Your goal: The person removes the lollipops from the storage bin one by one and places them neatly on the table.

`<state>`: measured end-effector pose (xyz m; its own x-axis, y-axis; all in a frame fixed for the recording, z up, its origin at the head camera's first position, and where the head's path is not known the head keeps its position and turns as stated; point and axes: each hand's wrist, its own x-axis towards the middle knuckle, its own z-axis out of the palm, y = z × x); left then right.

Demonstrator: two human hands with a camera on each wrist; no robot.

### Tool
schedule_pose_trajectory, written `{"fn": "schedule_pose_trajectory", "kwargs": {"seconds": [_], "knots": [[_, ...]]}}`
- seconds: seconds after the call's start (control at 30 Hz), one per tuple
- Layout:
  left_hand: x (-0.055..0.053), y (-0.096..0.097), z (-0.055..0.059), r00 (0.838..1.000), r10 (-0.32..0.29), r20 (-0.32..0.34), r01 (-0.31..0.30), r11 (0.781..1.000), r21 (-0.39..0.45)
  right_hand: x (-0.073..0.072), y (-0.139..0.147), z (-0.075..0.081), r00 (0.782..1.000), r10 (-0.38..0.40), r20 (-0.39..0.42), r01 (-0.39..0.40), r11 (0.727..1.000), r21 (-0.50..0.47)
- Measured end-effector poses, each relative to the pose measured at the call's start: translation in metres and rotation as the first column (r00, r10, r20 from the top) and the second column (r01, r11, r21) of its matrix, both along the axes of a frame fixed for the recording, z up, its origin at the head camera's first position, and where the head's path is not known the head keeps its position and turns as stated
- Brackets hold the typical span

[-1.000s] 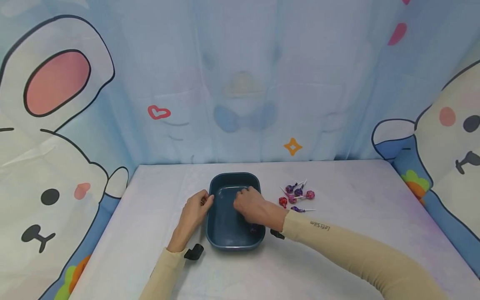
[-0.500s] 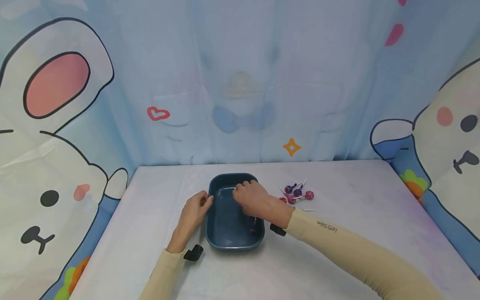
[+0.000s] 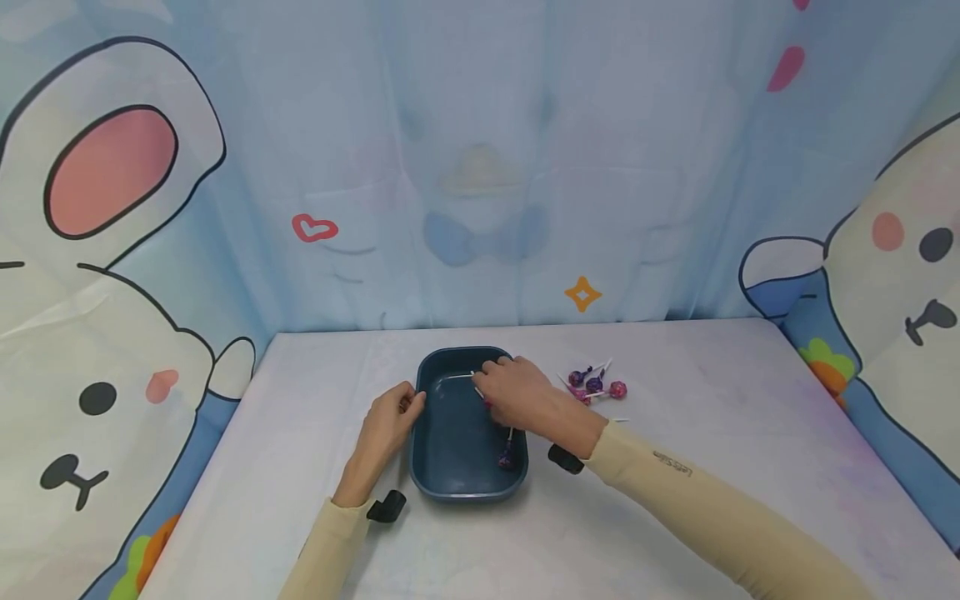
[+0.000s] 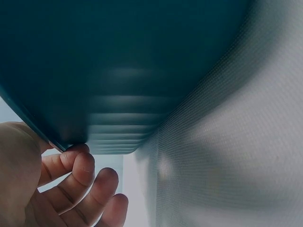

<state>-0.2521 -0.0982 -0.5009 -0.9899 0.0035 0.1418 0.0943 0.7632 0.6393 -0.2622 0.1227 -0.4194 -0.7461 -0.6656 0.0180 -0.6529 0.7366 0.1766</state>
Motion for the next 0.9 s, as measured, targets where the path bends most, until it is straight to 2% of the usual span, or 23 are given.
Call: {"fn": "schedule_pose_trajectory", "kwargs": {"seconds": [0.2, 0.43, 0.63, 0.9], "knots": [[0.0, 0.0, 0.0, 1.0, 0.003, -0.002, -0.003, 1.0, -0.006, -0.001, 0.011, 0.005, 0.998, -0.059, 0.02, 0.06, 0.998, -0.019], [0.0, 0.0, 0.0, 1.0, 0.005, -0.012, -0.005, 1.0, -0.017, 0.002, 0.026, 0.007, 0.995, -0.081, 0.052, 0.085, 0.994, -0.064], [0.001, 0.001, 0.001, 1.0, 0.001, -0.012, -0.002, 1.0, -0.012, 0.002, 0.044, 0.01, 0.995, -0.091, 0.028, 0.094, 0.99, -0.104], [0.002, 0.001, 0.001, 1.0, 0.006, -0.01, -0.006, 1.0, -0.01, -0.001, 0.074, 0.009, 0.978, -0.19, 0.092, 0.203, 0.966, -0.162]]}}
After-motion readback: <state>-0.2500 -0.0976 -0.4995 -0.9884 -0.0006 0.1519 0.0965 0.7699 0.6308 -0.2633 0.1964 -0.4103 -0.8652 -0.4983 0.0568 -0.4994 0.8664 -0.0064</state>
